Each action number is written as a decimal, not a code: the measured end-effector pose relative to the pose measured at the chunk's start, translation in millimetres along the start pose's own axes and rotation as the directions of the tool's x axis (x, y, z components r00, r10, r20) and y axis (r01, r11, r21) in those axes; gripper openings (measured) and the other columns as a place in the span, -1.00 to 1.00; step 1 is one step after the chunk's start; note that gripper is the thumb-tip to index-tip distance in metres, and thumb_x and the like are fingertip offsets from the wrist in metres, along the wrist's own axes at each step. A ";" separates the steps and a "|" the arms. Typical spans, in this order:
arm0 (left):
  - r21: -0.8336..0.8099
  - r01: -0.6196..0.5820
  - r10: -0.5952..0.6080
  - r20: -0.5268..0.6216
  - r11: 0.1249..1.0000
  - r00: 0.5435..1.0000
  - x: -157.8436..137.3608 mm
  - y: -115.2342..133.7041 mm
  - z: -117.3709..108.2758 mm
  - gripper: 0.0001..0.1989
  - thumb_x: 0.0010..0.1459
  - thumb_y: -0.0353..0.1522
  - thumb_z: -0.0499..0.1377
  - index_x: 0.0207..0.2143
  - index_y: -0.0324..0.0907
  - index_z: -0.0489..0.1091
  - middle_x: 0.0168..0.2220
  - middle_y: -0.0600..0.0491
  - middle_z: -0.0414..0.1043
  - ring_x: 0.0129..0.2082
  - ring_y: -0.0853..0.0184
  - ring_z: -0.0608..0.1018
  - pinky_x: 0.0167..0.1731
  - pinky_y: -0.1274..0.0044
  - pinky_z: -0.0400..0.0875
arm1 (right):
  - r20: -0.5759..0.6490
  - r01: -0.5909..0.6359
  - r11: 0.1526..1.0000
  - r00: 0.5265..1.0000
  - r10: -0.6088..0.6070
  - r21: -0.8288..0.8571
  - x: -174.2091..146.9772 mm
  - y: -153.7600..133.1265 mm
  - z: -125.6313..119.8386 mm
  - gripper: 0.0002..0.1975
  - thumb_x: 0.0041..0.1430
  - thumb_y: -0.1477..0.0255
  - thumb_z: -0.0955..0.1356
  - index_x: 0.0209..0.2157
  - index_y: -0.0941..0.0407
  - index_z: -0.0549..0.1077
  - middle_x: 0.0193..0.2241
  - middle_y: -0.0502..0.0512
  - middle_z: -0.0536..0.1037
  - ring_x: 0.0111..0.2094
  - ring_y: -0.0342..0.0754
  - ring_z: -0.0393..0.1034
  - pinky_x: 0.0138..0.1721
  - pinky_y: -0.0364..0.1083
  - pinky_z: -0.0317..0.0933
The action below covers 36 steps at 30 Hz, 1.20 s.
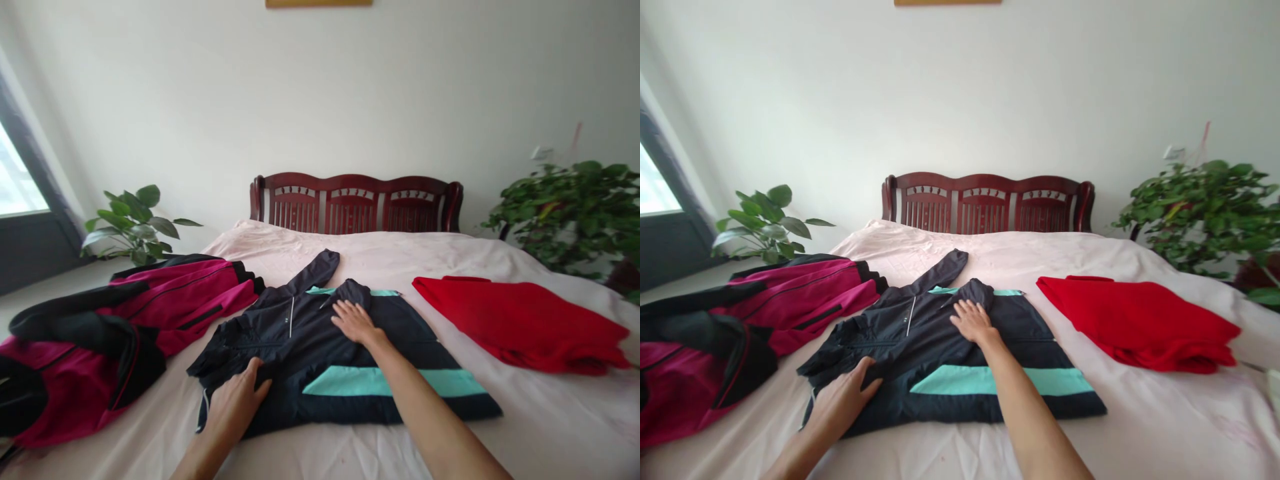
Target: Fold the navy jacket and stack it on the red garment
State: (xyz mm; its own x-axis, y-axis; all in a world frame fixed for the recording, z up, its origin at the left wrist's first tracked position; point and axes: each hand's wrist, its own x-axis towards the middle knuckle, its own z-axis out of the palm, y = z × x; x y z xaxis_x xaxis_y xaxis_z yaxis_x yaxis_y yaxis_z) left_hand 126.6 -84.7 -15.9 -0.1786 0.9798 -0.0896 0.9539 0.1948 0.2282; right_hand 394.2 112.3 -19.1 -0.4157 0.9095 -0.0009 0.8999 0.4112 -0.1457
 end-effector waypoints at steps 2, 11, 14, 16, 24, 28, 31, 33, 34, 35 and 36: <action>0.010 0.006 -0.006 0.007 1.000 1.000 -0.6 2.4 -0.2 -0.65 0.33 -0.18 -0.04 0.10 -0.07 0.24 -0.12 -0.10 0.60 -0.08 0.06 0.63 -0.22 0.37 0.43 | -0.017 -0.130 0.991 0.991 0.130 -0.014 12.7 32.0 -2.1 -0.38 0.39 0.14 0.04 0.37 0.10 0.09 0.40 0.20 0.02 0.40 0.11 -0.14 0.34 0.25 -0.22; 0.017 -0.019 0.020 -0.032 1.000 0.999 0.9 -0.1 10.3 -0.65 0.34 -0.20 -0.04 0.11 -0.08 0.24 -0.13 -0.07 0.61 -0.06 0.14 0.62 -0.18 0.44 0.41 | -0.230 -0.141 0.984 0.967 0.112 -0.113 33.2 54.1 -13.2 -0.44 0.28 0.56 0.11 0.29 0.15 0.24 0.26 0.30 0.31 0.26 0.09 0.19 0.29 0.18 -0.09; 0.002 -0.043 0.043 -0.039 0.999 0.998 1.1 -1.3 14.4 -0.66 0.34 -0.23 -0.04 0.11 -0.06 0.25 -0.05 -0.05 0.58 -0.03 0.16 0.60 -0.18 0.45 0.41 | -0.214 0.055 0.984 0.973 -0.091 -0.168 44.5 43.1 -20.1 -0.33 0.14 0.68 0.16 0.28 0.04 0.27 0.30 0.10 0.27 0.31 -0.03 0.09 0.31 0.04 -0.11; 0.003 -0.047 0.047 -0.046 0.999 0.998 1.0 -0.3 15.5 -0.65 0.34 -0.25 -0.04 0.13 -0.06 0.24 -0.01 -0.06 0.56 0.00 0.16 0.59 -0.16 0.44 0.41 | -0.161 0.190 0.961 0.961 -0.224 -0.200 53.7 33.9 -22.4 -0.30 0.05 0.69 0.22 0.22 -0.04 0.35 0.26 -0.01 0.34 0.31 -0.08 0.07 0.32 0.01 -0.14; -0.002 -0.074 0.074 0.027 0.997 0.997 -0.5 -9.9 -0.5 -0.60 0.26 -0.36 0.00 0.15 -0.03 0.26 0.08 -0.03 0.52 0.03 0.17 0.57 -0.11 0.42 0.41 | -0.119 0.326 0.880 0.915 -0.386 -0.345 57.7 18.4 -45.9 -0.70 0.01 0.60 0.32 -0.25 0.07 0.60 -0.21 0.19 0.58 -0.02 0.08 0.33 0.26 0.07 -0.07; -0.135 -0.119 0.131 0.084 0.984 0.988 0.6 -35.7 -17.8 -0.66 0.14 -0.38 0.09 -0.01 0.03 0.38 -0.07 0.07 0.58 -0.06 0.19 0.59 -0.17 0.47 0.37 | -0.188 0.299 0.858 0.895 -0.404 -0.417 29.9 34.1 -76.8 -0.66 0.07 0.64 0.24 -0.22 0.13 0.58 -0.21 0.25 0.53 -0.01 0.11 0.28 0.28 0.12 -0.14; -0.177 -0.075 0.087 0.061 0.981 0.994 1.3 -46.0 -25.9 -0.85 0.16 -0.33 0.09 -0.25 -0.01 0.44 -0.25 0.11 0.59 -0.21 0.24 0.60 -0.30 0.53 0.32 | -0.246 0.262 0.839 0.877 -0.413 -0.477 -4.7 54.5 -96.7 -0.64 0.06 0.66 0.21 -0.23 0.13 0.56 -0.25 0.24 0.51 -0.02 0.12 0.28 0.31 0.14 -0.15; -0.177 -0.036 0.036 -0.001 0.984 0.999 2.0 -46.4 -26.0 -0.84 0.20 -0.25 0.08 -0.34 -0.04 0.44 -0.30 0.08 0.57 -0.24 0.20 0.58 -0.35 0.51 0.29 | -0.312 0.225 0.825 0.849 -0.427 -0.519 -34.4 70.2 -103.2 -0.64 0.05 0.67 0.20 -0.27 0.11 0.56 -0.28 0.20 0.50 -0.04 0.10 0.30 0.31 0.12 -0.11; -0.177 -0.017 0.011 -0.031 0.984 0.999 2.7 -45.7 -24.7 -0.81 0.20 -0.21 0.08 -0.35 -0.05 0.44 -0.32 0.05 0.56 -0.25 0.16 0.58 -0.36 0.49 0.28 | -0.351 0.204 0.822 0.830 -0.433 -0.531 -51.0 77.8 -103.9 -0.65 0.04 0.66 0.21 -0.29 0.10 0.55 -0.30 0.18 0.50 -0.06 0.10 0.31 0.30 0.11 -0.07; -0.182 0.000 -0.009 -0.052 0.983 0.999 3.8 -45.2 -23.0 -0.79 0.20 -0.18 0.09 -0.34 -0.06 0.44 -0.32 0.02 0.55 -0.24 0.13 0.57 -0.36 0.48 0.28 | -0.387 0.187 0.824 0.812 -0.436 -0.535 -68.6 84.8 -102.7 -0.66 0.04 0.66 0.21 -0.30 0.08 0.55 -0.31 0.16 0.50 -0.07 0.09 0.33 0.28 0.12 -0.02; -0.195 0.008 -0.020 -0.061 0.981 0.998 5.2 -45.2 -21.3 -0.77 0.19 -0.17 0.09 -0.35 -0.07 0.45 -0.32 0.00 0.54 -0.24 0.11 0.57 -0.36 0.47 0.27 | -0.414 0.177 0.825 0.796 -0.441 -0.537 -86.8 91.1 -99.8 -0.66 0.05 0.65 0.21 -0.30 0.06 0.54 -0.31 0.14 0.51 -0.09 0.09 0.34 0.26 0.13 0.03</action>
State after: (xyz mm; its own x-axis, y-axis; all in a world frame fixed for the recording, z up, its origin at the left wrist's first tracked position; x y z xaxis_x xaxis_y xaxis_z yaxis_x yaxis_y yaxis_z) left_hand 77.5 -87.4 -6.0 -0.2124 0.9766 -0.0347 0.8874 0.2076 0.4117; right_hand 525.4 77.0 66.4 -0.6729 0.5686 0.4732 0.7395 0.5334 0.4107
